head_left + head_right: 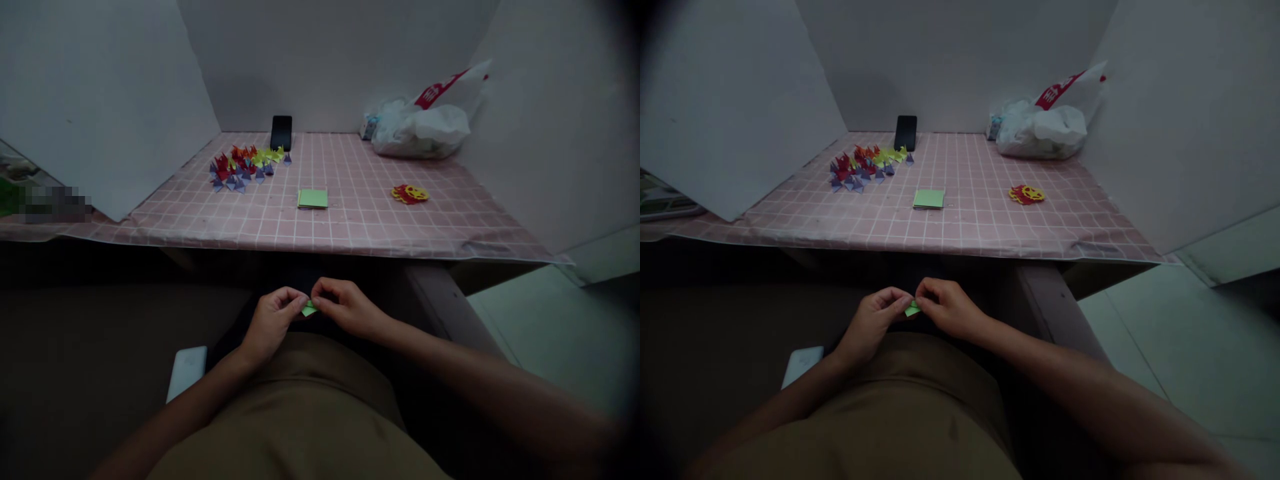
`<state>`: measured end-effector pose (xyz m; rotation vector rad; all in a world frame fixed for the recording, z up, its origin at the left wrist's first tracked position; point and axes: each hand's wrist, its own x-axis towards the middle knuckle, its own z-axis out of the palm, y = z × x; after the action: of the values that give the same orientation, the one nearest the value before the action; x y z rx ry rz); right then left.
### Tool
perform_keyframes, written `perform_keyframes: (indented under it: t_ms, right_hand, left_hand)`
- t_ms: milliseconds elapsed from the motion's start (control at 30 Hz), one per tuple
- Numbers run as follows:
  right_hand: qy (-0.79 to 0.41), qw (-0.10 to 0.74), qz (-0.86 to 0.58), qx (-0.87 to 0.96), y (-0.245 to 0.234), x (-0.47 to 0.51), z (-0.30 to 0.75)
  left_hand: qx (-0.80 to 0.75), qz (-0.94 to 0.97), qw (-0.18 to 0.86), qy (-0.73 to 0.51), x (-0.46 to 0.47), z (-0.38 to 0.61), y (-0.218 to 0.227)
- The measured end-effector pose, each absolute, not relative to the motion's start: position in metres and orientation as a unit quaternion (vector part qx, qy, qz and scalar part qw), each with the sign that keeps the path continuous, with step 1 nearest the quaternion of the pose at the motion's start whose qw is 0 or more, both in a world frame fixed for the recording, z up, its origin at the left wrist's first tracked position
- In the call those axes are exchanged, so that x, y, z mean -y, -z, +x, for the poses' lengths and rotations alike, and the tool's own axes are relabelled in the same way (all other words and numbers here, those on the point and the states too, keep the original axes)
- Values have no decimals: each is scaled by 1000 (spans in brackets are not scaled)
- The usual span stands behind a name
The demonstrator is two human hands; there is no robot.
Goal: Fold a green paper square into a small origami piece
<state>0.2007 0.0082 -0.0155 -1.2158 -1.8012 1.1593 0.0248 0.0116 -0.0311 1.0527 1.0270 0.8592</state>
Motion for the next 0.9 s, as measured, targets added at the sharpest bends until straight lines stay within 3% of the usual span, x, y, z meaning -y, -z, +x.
perform_keyframes:
  t_ms: [900]
  right_hand:
    - [-434, 338, -459, 698, 14, -8, 203]
  left_hand:
    - [-455, 501, 633, -377, -11, 19, 28]
